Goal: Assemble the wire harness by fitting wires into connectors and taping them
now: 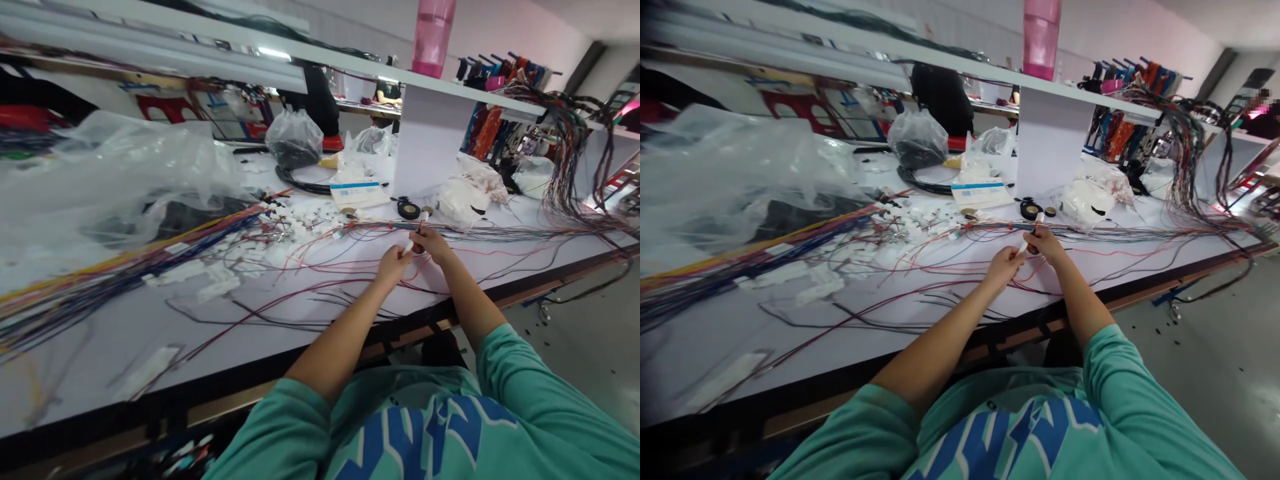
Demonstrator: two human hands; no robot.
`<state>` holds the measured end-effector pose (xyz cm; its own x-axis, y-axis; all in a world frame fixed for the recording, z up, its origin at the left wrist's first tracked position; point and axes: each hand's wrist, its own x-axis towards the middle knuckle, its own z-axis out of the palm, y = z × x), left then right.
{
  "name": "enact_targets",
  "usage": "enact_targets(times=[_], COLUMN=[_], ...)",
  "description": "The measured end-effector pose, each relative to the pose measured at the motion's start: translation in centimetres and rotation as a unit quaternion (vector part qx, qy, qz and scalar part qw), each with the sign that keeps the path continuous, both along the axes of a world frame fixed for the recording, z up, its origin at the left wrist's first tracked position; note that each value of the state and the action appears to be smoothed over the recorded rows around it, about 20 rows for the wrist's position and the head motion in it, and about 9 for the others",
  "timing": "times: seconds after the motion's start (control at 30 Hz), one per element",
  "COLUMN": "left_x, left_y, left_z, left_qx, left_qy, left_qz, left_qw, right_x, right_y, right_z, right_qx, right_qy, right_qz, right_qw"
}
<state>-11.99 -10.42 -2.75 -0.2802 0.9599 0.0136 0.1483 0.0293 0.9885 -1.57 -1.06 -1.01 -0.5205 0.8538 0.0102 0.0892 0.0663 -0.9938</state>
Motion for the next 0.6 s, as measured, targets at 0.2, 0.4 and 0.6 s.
enact_targets(times=[0.2, 0.4, 0.6], left_x=[-0.6, -0.5, -0.5], left_y=[0.3, 0.3, 0.4], left_z=[-0.1, -0.4, -0.1], left_qx=[0.022, 0.030, 0.027], left_qy=[0.161, 0.165, 0.141], left_qz=[0.039, 0.000, -0.018], left_qw=[0.986, 0.986, 0.990], right_x=[-0.2, -0.3, -0.4], right_y=[-0.7, -1.1, -0.6], right_z=[0.6, 0.8, 0.5], right_qx=[-0.050, -0.062, -0.026], right_qy=[0.011, 0.036, 0.063], right_qz=[-0.010, 0.005, -0.068], right_qw=[0.999, 0.997, 0.995])
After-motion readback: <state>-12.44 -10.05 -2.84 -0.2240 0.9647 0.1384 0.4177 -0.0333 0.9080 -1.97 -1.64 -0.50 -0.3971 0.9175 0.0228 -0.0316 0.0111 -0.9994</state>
